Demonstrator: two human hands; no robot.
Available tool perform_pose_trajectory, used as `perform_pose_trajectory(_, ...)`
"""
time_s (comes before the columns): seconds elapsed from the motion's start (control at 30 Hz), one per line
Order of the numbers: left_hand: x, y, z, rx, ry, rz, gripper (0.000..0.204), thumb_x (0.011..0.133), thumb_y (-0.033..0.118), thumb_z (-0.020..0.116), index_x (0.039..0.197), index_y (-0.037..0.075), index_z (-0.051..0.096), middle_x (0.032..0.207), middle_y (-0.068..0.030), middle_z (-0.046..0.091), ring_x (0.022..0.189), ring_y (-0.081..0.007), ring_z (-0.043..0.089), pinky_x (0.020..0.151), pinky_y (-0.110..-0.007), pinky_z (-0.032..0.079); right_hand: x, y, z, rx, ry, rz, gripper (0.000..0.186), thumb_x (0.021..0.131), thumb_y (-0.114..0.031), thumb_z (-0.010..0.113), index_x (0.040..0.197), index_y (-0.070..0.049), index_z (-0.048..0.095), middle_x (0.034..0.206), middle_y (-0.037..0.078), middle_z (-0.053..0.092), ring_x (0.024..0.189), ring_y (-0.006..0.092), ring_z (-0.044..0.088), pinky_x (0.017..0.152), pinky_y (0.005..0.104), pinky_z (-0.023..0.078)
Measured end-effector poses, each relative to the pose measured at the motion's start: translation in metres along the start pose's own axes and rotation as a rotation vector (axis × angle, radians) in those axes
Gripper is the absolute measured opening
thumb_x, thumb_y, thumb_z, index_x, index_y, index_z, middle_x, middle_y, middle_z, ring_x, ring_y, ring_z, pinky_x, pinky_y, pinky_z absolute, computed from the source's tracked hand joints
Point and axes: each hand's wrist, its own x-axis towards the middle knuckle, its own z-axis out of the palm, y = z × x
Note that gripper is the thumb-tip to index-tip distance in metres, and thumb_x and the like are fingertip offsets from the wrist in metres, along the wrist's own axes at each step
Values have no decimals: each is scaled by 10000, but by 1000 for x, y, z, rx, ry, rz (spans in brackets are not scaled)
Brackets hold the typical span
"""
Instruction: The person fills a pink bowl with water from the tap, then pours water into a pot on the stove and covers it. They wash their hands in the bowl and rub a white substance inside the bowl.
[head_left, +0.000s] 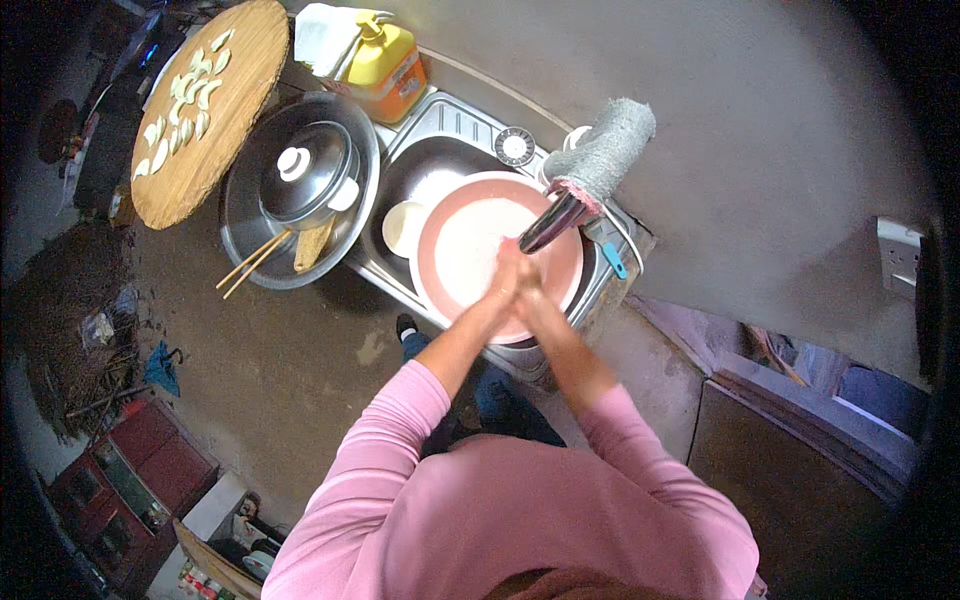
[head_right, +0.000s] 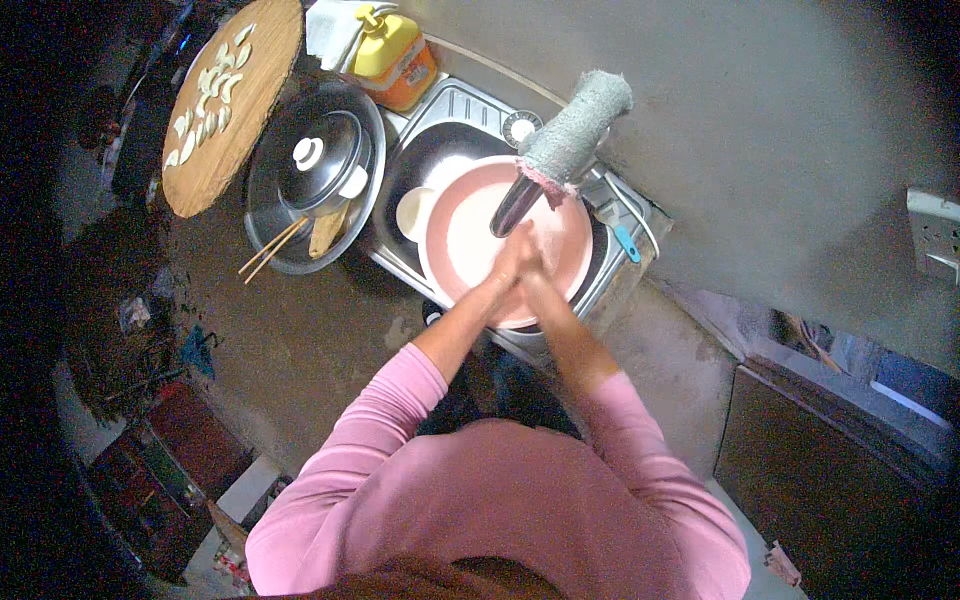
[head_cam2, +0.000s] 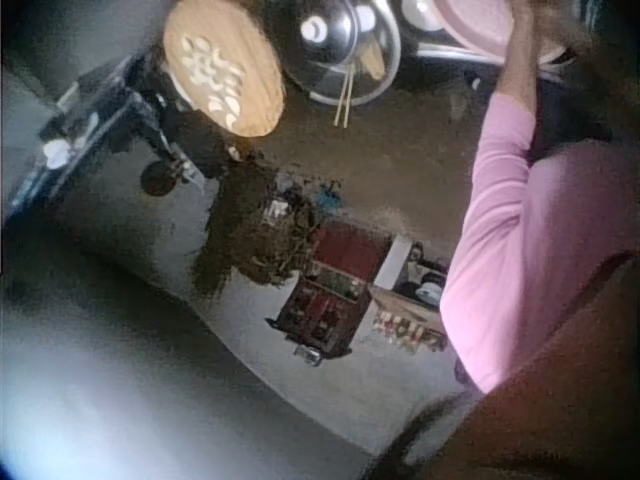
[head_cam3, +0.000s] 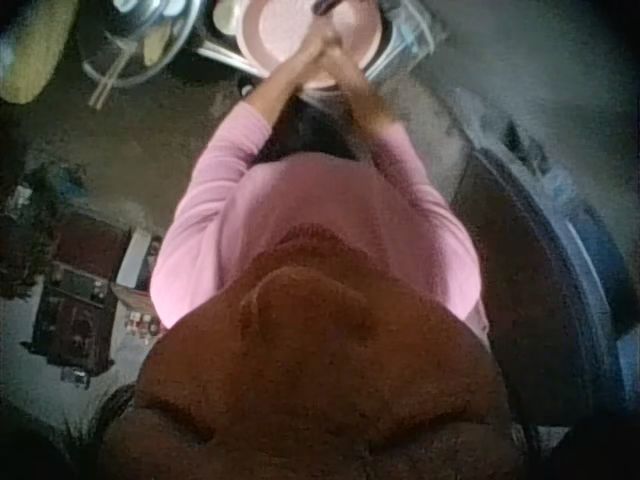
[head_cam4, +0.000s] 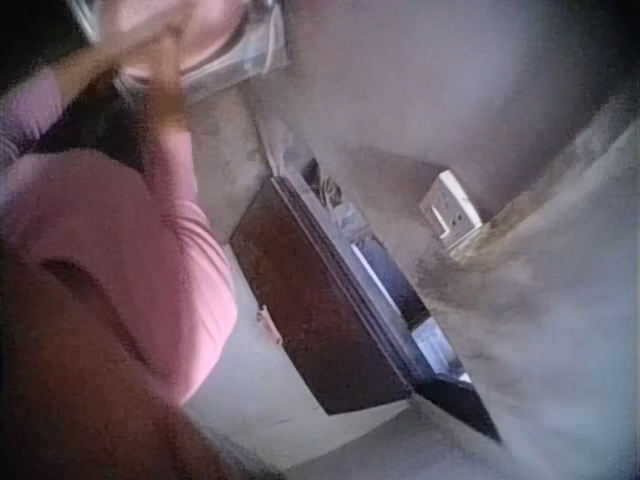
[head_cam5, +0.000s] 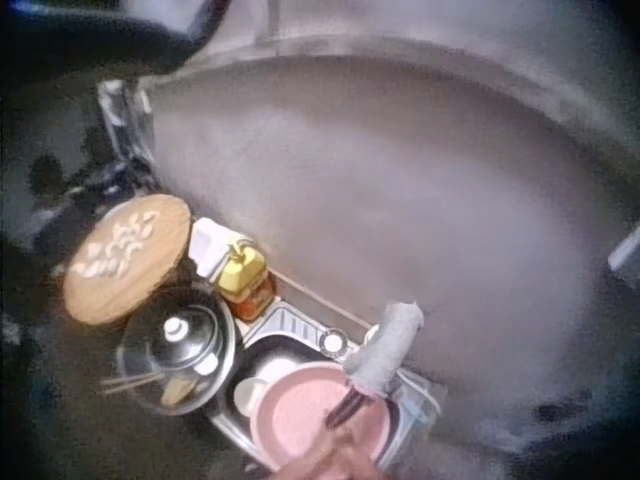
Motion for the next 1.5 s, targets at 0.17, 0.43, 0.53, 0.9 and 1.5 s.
perform_pose_trajectory(0.17, 5, 19, -61, -99, 92, 50, 364, 1026, 261, 465, 1196, -18, 627, 1050, -99, 676, 861, -154, 595, 807, -297, 476, -46, -28, 3, 91, -262, -49, 489, 954, -179, 604, 1364, 40, 452, 1282, 119, 550, 1206, 211, 526, 1021, 321, 432)
perform_pose_trajectory(0.43, -63, 58, -66, 144, -230, 301, 218, 963, 173, 635, 1061, -10, 697, 885, -39, 705, 717, -88, 602, 676, -239, 497, -53, -75, 7, -126, -354, -137, 546, 844, -60, 705, 1330, 62, 488, 1320, 166, 529, 1202, 249, 541, 978, 337, 472)
perform_pose_trajectory(0.53, -79, 84, -68, 311, -274, 381, 220, 963, 202, 636, 1037, 10, 713, 828, -24, 690, 723, -89, 606, 679, -250, 499, -64, -86, 8, -197, -427, -132, 529, 836, -60, 724, 1310, 48, 516, 1321, 168, 533, 1174, 249, 581, 960, 323, 491)
perform_pose_trajectory(0.9, -110, 105, -76, 609, -354, 581, 217, 958, 161, 619, 1052, -14, 708, 877, -62, 688, 755, -121, 630, 700, -273, 517, -86, -114, 8, -744, -568, -215, 435, 879, -54, 661, 1294, 20, 555, 1282, 122, 585, 1113, 199, 619, 962, 308, 502)
perform_pose_trajectory(1.5, -133, 114, -79, 633, -364, 630, 206, 947, 135, 618, 1080, 11, 714, 859, -73, 694, 746, -127, 629, 671, -271, 496, -102, -121, 15, -860, -673, -298, 442, 853, -56, 629, 1280, 33, 558, 1240, 131, 603, 1070, 188, 620, 969, 328, 503)
